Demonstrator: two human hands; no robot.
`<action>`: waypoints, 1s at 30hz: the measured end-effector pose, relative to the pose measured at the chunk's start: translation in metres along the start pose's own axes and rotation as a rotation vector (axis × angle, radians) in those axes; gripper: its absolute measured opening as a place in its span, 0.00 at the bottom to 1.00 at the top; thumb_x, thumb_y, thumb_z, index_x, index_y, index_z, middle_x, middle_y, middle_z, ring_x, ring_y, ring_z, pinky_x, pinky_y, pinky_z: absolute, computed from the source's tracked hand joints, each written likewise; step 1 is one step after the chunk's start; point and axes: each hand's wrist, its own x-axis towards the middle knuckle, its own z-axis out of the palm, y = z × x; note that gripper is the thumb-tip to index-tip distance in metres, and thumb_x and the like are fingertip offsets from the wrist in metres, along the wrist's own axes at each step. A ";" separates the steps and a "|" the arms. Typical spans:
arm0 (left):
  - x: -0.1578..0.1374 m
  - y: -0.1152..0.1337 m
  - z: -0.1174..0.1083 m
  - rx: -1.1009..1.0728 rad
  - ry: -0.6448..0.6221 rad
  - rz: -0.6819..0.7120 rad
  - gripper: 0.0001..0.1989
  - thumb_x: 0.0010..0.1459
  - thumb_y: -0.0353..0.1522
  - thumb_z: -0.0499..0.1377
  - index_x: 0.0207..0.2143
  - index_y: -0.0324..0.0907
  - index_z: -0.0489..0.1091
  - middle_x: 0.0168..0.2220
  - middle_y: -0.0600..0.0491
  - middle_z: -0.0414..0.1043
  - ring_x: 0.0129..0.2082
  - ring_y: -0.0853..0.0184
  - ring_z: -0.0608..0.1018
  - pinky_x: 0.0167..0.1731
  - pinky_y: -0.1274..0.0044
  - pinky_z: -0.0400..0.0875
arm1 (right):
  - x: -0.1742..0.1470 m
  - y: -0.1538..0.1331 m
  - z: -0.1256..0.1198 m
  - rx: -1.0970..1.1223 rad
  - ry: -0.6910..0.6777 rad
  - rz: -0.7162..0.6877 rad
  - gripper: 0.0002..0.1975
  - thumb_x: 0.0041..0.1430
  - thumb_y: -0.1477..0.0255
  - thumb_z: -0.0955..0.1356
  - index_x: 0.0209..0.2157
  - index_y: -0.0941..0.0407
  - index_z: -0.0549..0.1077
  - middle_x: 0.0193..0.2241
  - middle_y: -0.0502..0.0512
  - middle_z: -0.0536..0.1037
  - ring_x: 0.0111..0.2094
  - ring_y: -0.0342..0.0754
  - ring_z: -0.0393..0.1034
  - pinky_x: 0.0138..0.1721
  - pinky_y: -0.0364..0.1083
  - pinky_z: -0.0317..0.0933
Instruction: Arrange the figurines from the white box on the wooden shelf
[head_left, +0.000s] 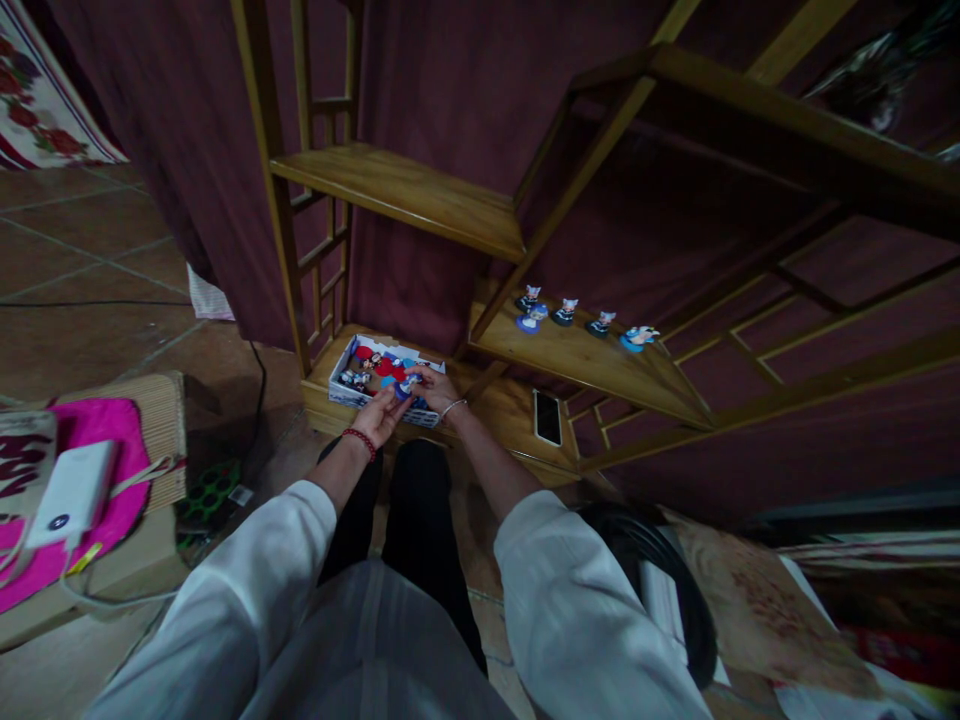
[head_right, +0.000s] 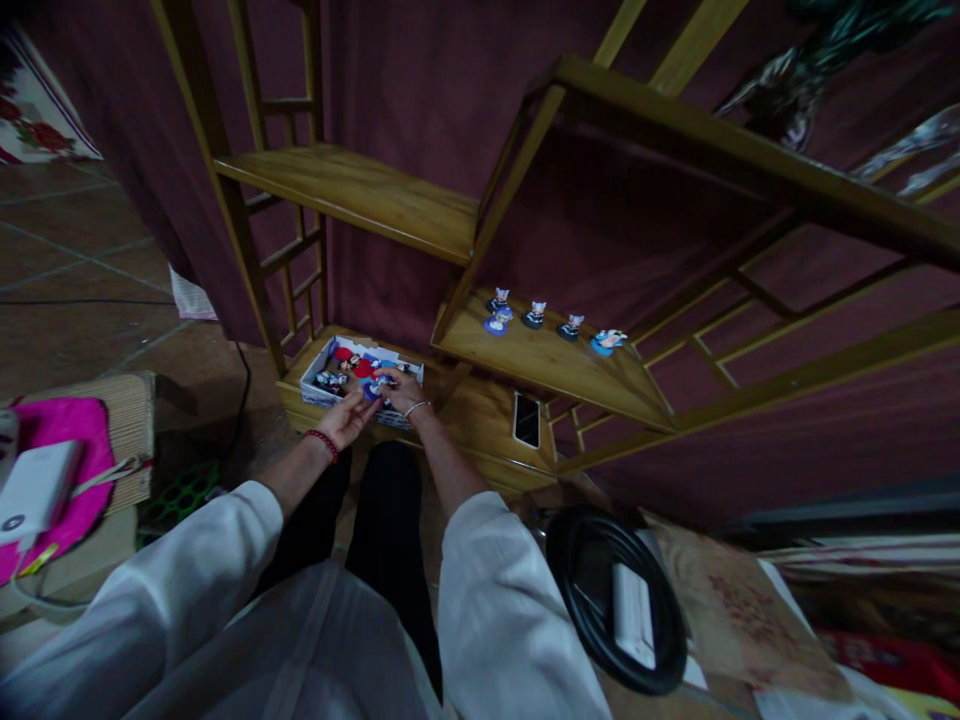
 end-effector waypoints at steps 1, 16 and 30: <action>0.000 0.000 0.000 -0.002 0.002 0.000 0.05 0.54 0.24 0.53 0.31 0.36 0.69 0.30 0.51 0.73 0.33 0.71 0.75 0.45 0.71 0.68 | -0.001 -0.002 -0.001 0.008 -0.013 0.001 0.16 0.42 0.79 0.65 0.37 0.54 0.71 0.33 0.48 0.73 0.31 0.40 0.66 0.37 0.42 0.61; 0.005 0.001 -0.004 -0.015 0.026 -0.038 0.04 0.54 0.25 0.54 0.32 0.37 0.68 0.31 0.50 0.73 0.35 0.70 0.75 0.39 0.76 0.71 | 0.004 0.000 -0.001 -0.067 -0.077 -0.041 0.14 0.42 0.76 0.67 0.36 0.55 0.71 0.30 0.47 0.72 0.29 0.40 0.65 0.32 0.40 0.61; 0.003 0.002 -0.002 0.022 -0.001 -0.069 0.04 0.53 0.26 0.55 0.33 0.37 0.68 0.33 0.49 0.73 0.37 0.67 0.75 0.41 0.74 0.70 | 0.004 -0.005 -0.004 0.009 -0.027 0.038 0.14 0.40 0.71 0.68 0.34 0.56 0.71 0.25 0.47 0.71 0.25 0.40 0.63 0.29 0.40 0.59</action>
